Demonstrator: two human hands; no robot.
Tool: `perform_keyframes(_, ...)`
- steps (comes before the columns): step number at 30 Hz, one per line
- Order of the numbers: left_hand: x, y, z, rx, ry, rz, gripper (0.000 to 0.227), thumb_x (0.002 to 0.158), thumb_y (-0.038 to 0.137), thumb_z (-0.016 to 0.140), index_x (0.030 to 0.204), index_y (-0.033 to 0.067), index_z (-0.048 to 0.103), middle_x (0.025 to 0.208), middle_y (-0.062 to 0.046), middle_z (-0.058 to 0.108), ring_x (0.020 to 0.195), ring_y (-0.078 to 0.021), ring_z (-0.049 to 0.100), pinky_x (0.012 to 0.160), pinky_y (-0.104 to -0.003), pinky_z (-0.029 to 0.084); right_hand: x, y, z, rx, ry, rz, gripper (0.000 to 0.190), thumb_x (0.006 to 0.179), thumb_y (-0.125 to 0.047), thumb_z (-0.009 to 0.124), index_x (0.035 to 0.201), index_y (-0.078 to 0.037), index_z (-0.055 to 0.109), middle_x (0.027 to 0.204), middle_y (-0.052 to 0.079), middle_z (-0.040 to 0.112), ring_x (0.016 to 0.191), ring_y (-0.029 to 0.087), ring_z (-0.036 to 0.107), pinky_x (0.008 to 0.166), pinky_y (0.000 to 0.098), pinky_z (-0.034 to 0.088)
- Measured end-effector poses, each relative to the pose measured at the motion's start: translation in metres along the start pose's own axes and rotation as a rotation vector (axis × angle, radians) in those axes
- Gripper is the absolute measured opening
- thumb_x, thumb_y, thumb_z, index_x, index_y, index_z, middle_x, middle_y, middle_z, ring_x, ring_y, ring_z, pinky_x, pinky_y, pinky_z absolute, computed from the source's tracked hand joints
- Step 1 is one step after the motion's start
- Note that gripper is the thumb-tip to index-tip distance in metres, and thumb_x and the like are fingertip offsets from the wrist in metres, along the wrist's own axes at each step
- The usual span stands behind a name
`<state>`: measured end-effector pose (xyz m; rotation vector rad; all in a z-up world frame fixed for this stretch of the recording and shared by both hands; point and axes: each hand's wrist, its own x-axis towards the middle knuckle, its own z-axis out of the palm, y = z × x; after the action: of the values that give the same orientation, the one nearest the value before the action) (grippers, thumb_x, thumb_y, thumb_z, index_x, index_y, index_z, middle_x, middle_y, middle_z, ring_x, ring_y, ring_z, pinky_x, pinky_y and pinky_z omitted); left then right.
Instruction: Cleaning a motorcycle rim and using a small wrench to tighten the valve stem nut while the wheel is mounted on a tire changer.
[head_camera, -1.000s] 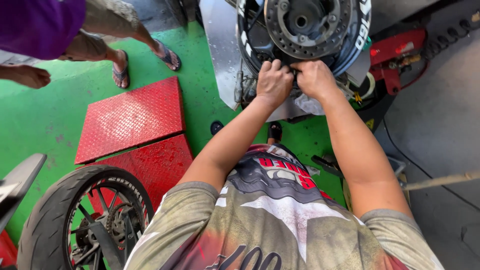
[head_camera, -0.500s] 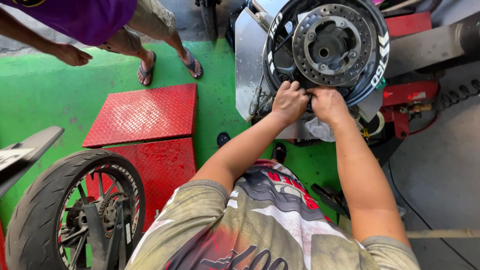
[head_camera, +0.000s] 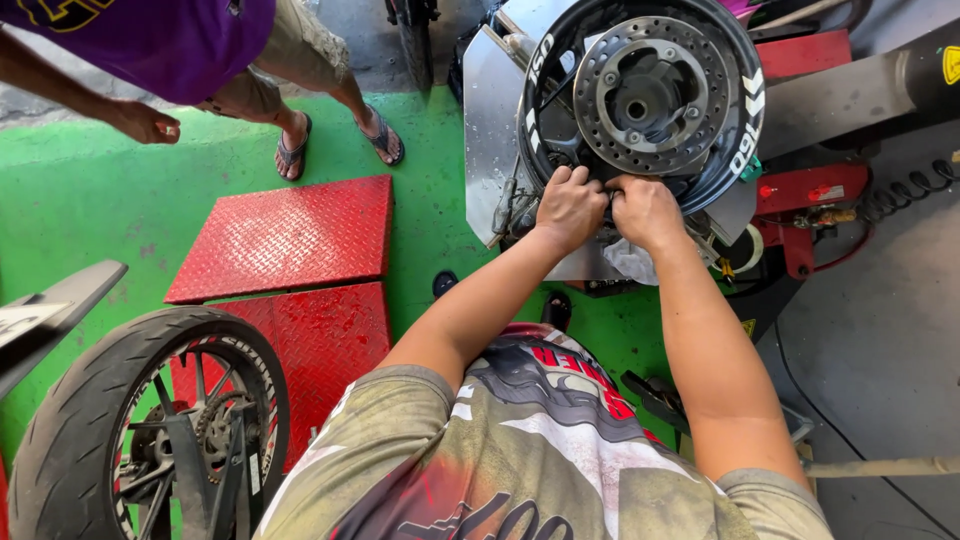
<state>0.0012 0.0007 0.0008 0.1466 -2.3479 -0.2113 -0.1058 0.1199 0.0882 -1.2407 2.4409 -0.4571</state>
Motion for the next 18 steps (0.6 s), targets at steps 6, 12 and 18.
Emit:
perform_keyframes(6,-0.007,-0.003,0.008,-0.004,-0.067,-0.02,0.01,0.073,0.028,0.066,0.07,0.0176,0.066,0.07,-0.003,0.055,0.085,-0.0262,0.05,0.078,-0.043,0.037,-0.008,-0.032,-0.02,0.011,-0.061,0.008,0.038,0.095,-0.021,0.048,0.116,-0.016,0.079,0.109,0.019,0.076,0.109,0.045,0.067,0.098,0.0573,0.052)
perform_keyframes(12,-0.012,-0.004,0.016,0.008,-0.092,-0.029,0.012,0.071,0.031,0.068,0.07,0.0193,0.066,0.072,-0.001,0.056,0.086,-0.0254,0.05,0.078,-0.043,0.037,-0.006,-0.028,-0.017,0.022,-0.049,0.051,0.037,0.094,-0.024,0.05,0.115,-0.021,0.08,0.105,0.016,0.077,0.107,0.043,0.069,0.096,0.0563,0.053)
perform_keyframes(18,-0.015,-0.007,0.021,0.027,-0.132,-0.028,0.015,0.066,0.035,0.07,0.069,0.0208,0.066,0.072,0.0,0.056,0.087,-0.0243,0.05,0.079,-0.042,0.037,-0.007,-0.025,-0.013,0.027,-0.026,0.114,0.036,0.093,-0.025,0.055,0.119,-0.021,0.079,0.107,0.016,0.077,0.11,0.042,0.069,0.096,0.0553,0.053)
